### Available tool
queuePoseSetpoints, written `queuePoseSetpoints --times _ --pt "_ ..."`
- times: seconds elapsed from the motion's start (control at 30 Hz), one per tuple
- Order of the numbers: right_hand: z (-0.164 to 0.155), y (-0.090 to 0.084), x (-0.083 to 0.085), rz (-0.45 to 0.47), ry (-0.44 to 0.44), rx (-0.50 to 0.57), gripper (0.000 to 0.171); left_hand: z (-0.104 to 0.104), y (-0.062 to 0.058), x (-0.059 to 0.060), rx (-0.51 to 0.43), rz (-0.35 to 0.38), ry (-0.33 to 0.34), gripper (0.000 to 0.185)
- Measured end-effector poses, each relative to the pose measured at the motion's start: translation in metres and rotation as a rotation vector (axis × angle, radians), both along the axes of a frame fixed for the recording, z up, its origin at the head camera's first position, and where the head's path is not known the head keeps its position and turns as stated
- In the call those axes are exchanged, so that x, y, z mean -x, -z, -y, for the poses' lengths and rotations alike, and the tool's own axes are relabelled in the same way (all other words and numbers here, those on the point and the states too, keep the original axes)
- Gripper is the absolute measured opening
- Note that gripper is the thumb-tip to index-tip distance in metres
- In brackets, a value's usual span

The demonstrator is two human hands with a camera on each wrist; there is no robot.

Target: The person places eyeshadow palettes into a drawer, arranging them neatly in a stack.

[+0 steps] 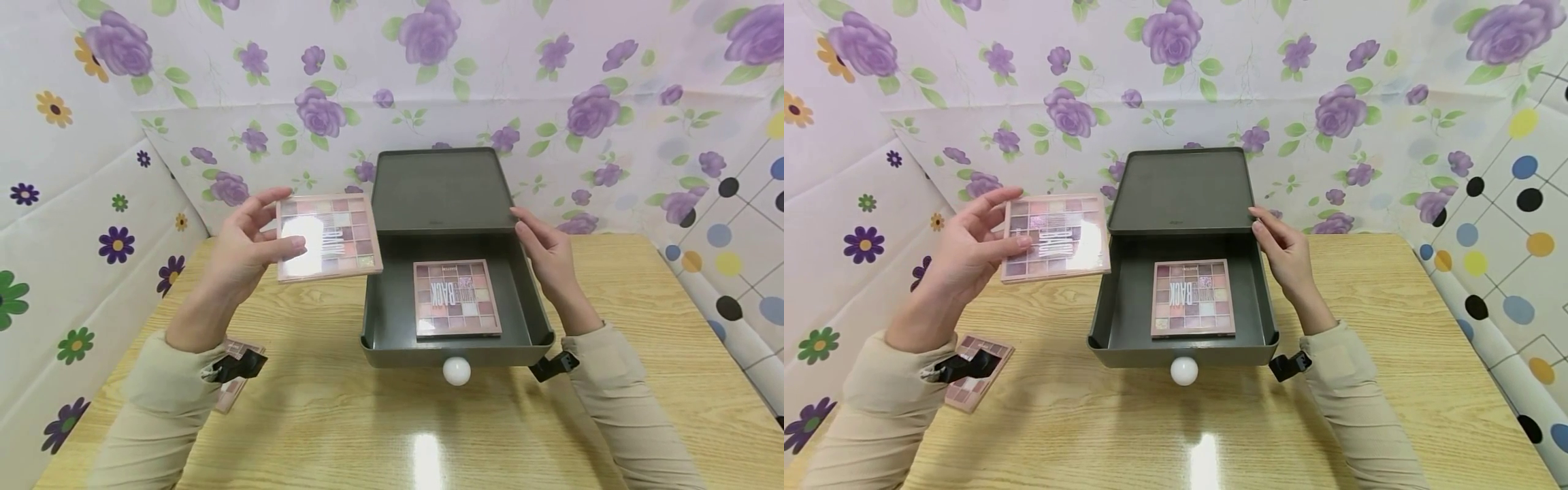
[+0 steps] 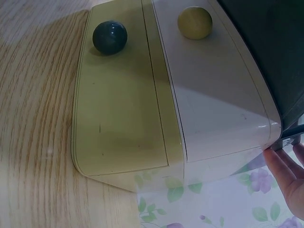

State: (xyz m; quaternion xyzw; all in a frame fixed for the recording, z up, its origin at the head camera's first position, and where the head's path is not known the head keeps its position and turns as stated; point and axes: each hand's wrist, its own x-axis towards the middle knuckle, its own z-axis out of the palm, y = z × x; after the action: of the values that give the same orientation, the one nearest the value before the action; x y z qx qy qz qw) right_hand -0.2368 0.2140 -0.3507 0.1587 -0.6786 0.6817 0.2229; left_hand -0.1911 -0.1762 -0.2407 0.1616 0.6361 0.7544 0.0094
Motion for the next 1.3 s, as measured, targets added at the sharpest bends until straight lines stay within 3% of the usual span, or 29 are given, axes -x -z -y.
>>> queuePoseSetpoints --times 0.3,0.53,0.93,1.3 --pt "0.0 0.0 0.0 -0.003 -0.009 0.003 0.025 -0.03 0.0 -0.002 0.075 0.059 0.046 0.06" --pt "0.0 0.001 0.0 -0.007 -0.007 0.013 0.025 -0.055 0.003 -0.003 0.057 0.122 0.133 0.061" --pt "0.0 0.001 0.001 -0.014 -0.001 0.013 0.025 -0.086 0.02 0.007 0.154 0.189 0.192 0.067" --pt "0.0 0.001 0.002 -0.013 0.005 0.007 0.025 -0.104 0.025 0.01 0.199 0.257 0.261 0.062"
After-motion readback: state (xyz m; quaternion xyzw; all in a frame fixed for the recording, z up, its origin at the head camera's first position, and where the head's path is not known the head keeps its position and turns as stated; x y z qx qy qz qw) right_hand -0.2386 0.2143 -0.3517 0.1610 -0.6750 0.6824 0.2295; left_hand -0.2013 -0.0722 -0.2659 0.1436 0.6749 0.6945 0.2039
